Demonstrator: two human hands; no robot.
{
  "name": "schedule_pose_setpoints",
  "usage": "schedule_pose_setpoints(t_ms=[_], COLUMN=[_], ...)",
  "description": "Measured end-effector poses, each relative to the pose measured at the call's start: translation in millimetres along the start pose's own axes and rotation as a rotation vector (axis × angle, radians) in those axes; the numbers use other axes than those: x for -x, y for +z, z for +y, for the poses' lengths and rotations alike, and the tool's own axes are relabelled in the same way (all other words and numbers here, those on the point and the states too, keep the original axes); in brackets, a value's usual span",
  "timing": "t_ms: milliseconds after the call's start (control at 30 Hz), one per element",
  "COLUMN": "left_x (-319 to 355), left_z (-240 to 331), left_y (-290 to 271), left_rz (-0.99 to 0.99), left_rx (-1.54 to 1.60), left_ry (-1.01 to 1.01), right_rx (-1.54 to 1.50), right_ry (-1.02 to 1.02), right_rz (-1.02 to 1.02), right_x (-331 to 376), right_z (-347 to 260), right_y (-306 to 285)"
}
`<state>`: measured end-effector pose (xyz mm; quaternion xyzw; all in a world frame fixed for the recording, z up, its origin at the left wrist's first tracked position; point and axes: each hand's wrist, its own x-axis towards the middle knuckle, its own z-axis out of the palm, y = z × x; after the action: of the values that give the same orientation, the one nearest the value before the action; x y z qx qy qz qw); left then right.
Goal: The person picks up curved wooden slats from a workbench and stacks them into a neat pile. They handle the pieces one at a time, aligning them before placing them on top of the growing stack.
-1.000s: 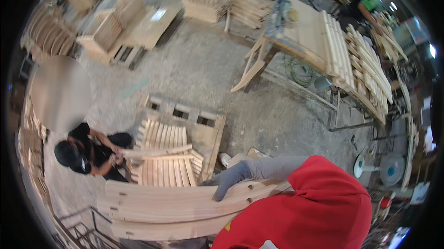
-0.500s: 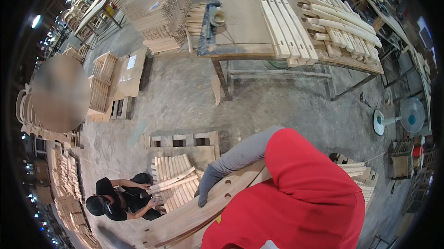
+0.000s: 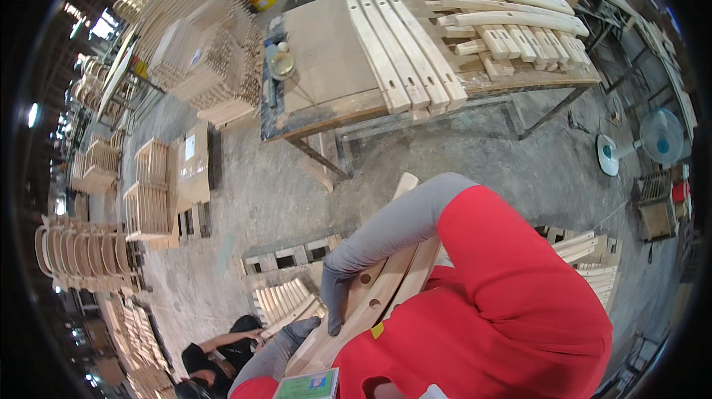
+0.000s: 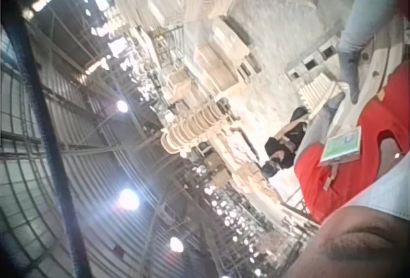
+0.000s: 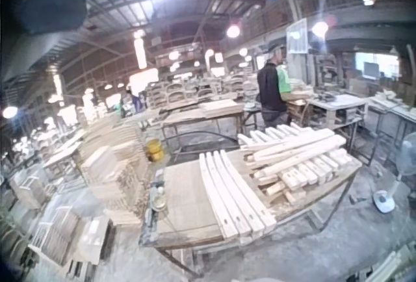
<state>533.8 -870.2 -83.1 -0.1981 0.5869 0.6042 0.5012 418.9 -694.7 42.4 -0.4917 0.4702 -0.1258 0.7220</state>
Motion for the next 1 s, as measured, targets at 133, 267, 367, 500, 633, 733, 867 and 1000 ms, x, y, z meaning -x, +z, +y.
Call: schedule_pose_setpoints(t_ms=[133, 267, 367, 500, 633, 733, 867, 1000], left_x=[-24.0, -26.9, -31.1, -33.6, -50.5, -73.4, -88.3, -124.0], left_z=[20.8, 37.2, 48.9, 69.5, 100.5, 142.8, 217.9, 325.4], left_y=[5.9, -2.8, -10.7, -20.8, -35.5, -51.9, -75.1, -92.2], left_rz=[0.083, 0.128, 0.148, 0.179, 0.186, 0.162, 0.141, 0.043], left_rx=[0.065, 0.124, 0.164, 0.192, 0.215, 0.211, 0.226, 0.220], left_ry=[0.080, 0.116, 0.129, 0.140, 0.138, 0.156, 0.218, 0.322], right_rx=[0.445, 0.323, 0.045, 0.148, -0.392, -0.620, -0.864, -0.980], right_ry=[0.017, -0.464, -0.146, -0.214, 0.096, 0.008, -0.070, -0.218], right_rz=[0.629, 1.728, 1.794, 1.322, 0.863, 1.018, 1.045, 1.281], right_x=[65.4, 126.1, 143.2, 105.4, 98.5, 104.3, 123.4, 166.7], right_z=[2.5, 49.0, 69.8, 103.1, 90.6, 105.0, 119.4, 135.0], right_y=[17.1, 82.7, 129.9, 105.2, 28.0, 0.2, -57.3, -114.8])
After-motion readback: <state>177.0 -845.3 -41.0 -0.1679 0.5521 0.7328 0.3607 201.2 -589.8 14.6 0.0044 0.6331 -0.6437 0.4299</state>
